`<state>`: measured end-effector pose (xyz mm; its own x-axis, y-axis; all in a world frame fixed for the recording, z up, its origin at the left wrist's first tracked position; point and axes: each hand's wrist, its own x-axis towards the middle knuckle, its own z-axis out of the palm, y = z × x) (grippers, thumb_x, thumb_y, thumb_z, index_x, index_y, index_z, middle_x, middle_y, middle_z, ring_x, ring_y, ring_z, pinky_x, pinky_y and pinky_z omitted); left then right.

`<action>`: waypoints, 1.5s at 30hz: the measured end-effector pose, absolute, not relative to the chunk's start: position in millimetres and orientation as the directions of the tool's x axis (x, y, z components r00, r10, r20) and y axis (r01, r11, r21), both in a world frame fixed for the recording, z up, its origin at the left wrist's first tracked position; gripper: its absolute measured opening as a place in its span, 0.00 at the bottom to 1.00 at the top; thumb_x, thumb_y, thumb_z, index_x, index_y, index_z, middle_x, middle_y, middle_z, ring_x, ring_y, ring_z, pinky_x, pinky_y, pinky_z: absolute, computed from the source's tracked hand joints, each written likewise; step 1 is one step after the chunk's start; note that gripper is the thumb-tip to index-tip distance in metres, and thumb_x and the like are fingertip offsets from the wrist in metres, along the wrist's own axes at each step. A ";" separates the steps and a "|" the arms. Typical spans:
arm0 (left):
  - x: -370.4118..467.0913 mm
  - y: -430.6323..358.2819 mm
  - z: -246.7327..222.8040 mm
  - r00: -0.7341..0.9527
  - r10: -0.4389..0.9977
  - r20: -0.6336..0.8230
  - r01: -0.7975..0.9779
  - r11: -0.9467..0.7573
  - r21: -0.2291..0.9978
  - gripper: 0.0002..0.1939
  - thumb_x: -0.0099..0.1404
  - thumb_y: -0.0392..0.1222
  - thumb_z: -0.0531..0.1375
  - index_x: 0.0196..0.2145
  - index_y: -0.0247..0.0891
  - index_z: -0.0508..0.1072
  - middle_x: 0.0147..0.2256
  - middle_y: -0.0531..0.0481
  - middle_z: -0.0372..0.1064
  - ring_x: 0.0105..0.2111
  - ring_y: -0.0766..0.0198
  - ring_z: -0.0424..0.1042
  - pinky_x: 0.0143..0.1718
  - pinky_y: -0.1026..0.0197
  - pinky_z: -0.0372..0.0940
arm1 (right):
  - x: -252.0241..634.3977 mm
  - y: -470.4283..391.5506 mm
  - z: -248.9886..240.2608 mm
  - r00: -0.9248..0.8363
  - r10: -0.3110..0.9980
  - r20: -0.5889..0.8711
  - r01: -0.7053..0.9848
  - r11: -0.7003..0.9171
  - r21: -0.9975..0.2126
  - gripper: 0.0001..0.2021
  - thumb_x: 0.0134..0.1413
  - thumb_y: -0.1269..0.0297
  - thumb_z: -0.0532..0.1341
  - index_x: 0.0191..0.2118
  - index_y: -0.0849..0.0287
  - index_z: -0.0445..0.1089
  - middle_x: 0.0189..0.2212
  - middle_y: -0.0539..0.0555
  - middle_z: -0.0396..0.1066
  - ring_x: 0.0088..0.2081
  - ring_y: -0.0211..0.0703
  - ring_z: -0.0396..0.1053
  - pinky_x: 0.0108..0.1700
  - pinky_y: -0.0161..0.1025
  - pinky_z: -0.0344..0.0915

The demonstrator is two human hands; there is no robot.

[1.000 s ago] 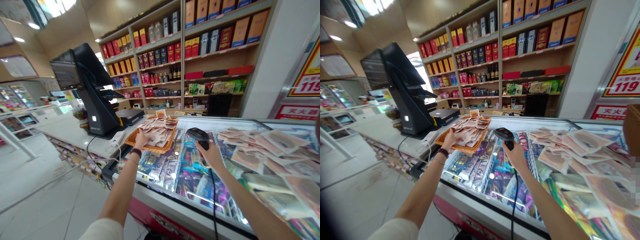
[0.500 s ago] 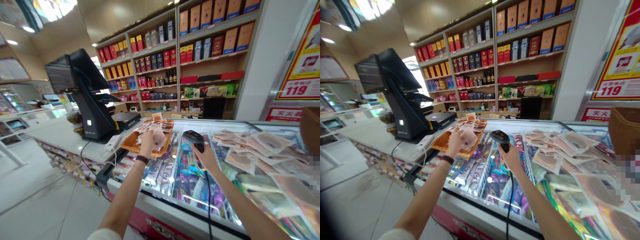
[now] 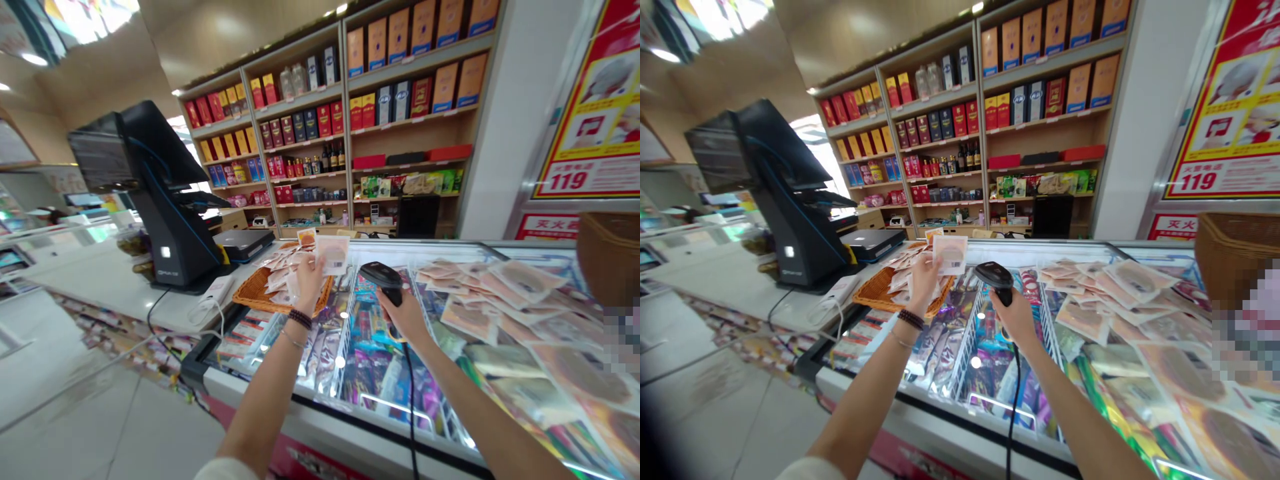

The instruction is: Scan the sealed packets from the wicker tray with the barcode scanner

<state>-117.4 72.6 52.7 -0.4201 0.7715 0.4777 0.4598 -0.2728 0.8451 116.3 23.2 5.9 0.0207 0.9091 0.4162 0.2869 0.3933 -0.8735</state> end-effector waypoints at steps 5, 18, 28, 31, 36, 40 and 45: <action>-88.9 96.5 26.4 -0.470 0.830 0.301 0.090 -0.294 0.952 0.08 0.66 0.40 0.60 0.43 0.40 0.67 0.37 0.46 0.79 0.35 0.58 0.80 0.37 0.59 0.72 | 119.6 20.2 10.0 0.006 0.934 0.357 0.272 0.342 -0.900 0.21 0.54 0.40 0.60 0.24 0.51 0.63 0.12 0.49 0.66 0.15 0.45 0.67 0.23 0.40 0.64; -85.0 98.1 17.3 -0.420 0.856 0.300 -0.036 -0.346 0.937 0.16 0.61 0.45 0.66 0.43 0.38 0.68 0.34 0.45 0.80 0.36 0.58 0.81 0.36 0.59 0.75 | 112.3 17.8 4.1 -0.020 0.910 0.413 0.455 0.376 -0.807 0.17 0.56 0.44 0.60 0.27 0.51 0.66 0.17 0.53 0.70 0.22 0.55 0.75 0.23 0.42 0.64; -85.4 98.4 16.7 -0.426 0.853 0.300 -0.015 -0.339 0.941 0.17 0.60 0.45 0.67 0.44 0.38 0.69 0.35 0.44 0.80 0.35 0.56 0.81 0.38 0.56 0.75 | 122.5 11.3 14.9 -0.010 0.923 0.385 0.417 0.354 -0.837 0.19 0.55 0.41 0.59 0.26 0.50 0.63 0.13 0.50 0.67 0.19 0.51 0.71 0.25 0.42 0.64; -79.3 100.0 16.5 -0.378 0.878 0.295 -0.008 -0.322 0.947 0.21 0.59 0.47 0.69 0.47 0.37 0.70 0.38 0.42 0.81 0.36 0.58 0.81 0.37 0.58 0.75 | 146.0 9.5 20.5 0.027 0.938 0.347 0.375 0.312 -0.873 0.20 0.53 0.39 0.59 0.25 0.50 0.63 0.12 0.50 0.67 0.16 0.48 0.69 0.24 0.41 0.64; -42.9 111.2 11.5 -0.124 0.983 0.137 -0.114 -0.152 0.982 0.26 0.52 0.44 0.74 0.47 0.36 0.74 0.33 0.45 0.79 0.31 0.60 0.80 0.32 0.61 0.73 | 217.5 5.1 37.7 0.147 0.917 0.371 0.398 0.289 -0.871 0.22 0.53 0.39 0.59 0.23 0.51 0.62 0.10 0.48 0.64 0.14 0.43 0.66 0.23 0.39 0.64; 11.1 130.4 11.6 -0.035 0.996 0.076 -0.180 -0.082 0.980 0.27 0.50 0.45 0.76 0.46 0.35 0.77 0.28 0.49 0.77 0.25 0.64 0.77 0.27 0.64 0.71 | 287.7 -7.5 54.0 0.312 0.860 0.403 0.411 0.260 -0.874 0.23 0.51 0.37 0.61 0.21 0.51 0.62 0.10 0.49 0.64 0.13 0.42 0.63 0.19 0.38 0.62; 97.3 149.0 28.0 0.120 0.990 0.077 -0.342 -0.032 0.939 0.16 0.51 0.38 0.74 0.37 0.34 0.79 0.28 0.48 0.77 0.28 0.65 0.76 0.34 0.64 0.72 | 358.1 -30.9 62.1 0.459 0.779 0.427 0.454 0.207 -0.867 0.25 0.47 0.36 0.65 0.19 0.52 0.63 0.10 0.50 0.65 0.14 0.42 0.65 0.19 0.38 0.64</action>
<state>97.3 149.0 28.0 0.1198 0.9898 0.0770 -0.3422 -0.0316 0.9391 358.1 -30.9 62.1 0.4592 0.7793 0.4265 0.4540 0.2068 -0.8667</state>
